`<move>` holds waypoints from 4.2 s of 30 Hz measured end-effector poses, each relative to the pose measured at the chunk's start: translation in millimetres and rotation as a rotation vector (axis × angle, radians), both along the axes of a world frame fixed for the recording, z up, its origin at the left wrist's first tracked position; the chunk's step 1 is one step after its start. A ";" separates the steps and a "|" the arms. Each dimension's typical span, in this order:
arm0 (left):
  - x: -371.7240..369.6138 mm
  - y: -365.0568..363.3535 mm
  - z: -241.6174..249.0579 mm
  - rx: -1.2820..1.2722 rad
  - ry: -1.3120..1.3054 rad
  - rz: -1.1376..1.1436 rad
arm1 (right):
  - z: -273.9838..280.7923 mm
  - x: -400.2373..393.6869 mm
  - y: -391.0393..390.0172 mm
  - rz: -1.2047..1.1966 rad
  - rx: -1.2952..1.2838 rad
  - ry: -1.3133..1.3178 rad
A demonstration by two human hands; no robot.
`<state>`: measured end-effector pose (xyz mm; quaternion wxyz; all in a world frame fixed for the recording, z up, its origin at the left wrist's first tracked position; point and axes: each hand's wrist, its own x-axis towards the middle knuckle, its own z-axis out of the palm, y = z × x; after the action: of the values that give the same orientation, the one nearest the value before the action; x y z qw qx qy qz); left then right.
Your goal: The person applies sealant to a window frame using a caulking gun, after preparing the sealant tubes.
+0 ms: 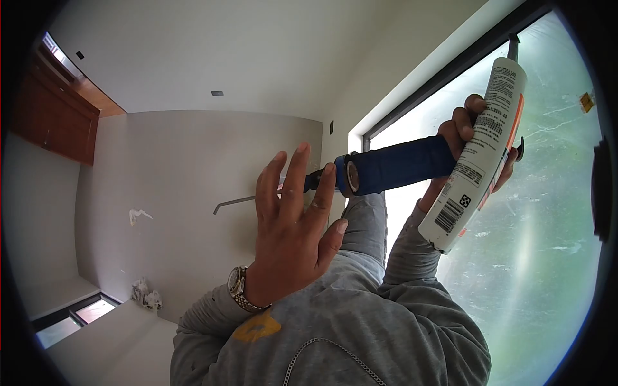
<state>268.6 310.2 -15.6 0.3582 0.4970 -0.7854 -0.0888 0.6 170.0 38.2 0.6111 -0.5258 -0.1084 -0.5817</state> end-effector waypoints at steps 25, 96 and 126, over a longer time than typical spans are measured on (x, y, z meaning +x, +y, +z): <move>13.3 8.2 -17.5 0.143 0.198 -0.146 | -22.6 -1.1 5.3 -0.120 0.155 -0.139; 0.7 -27.0 -25.5 0.802 1.692 -0.954 | -9.3 -6.0 19.8 -0.136 0.154 -0.161; -16.2 271.2 -415.5 1.761 1.421 0.832 | -10.1 -85.5 8.5 0.004 0.288 0.240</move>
<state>252.4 581.4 -431.1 0.2500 0.6263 0.1371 -0.7256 -84.9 178.5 28.1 0.6898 -0.4981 0.0487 -0.5232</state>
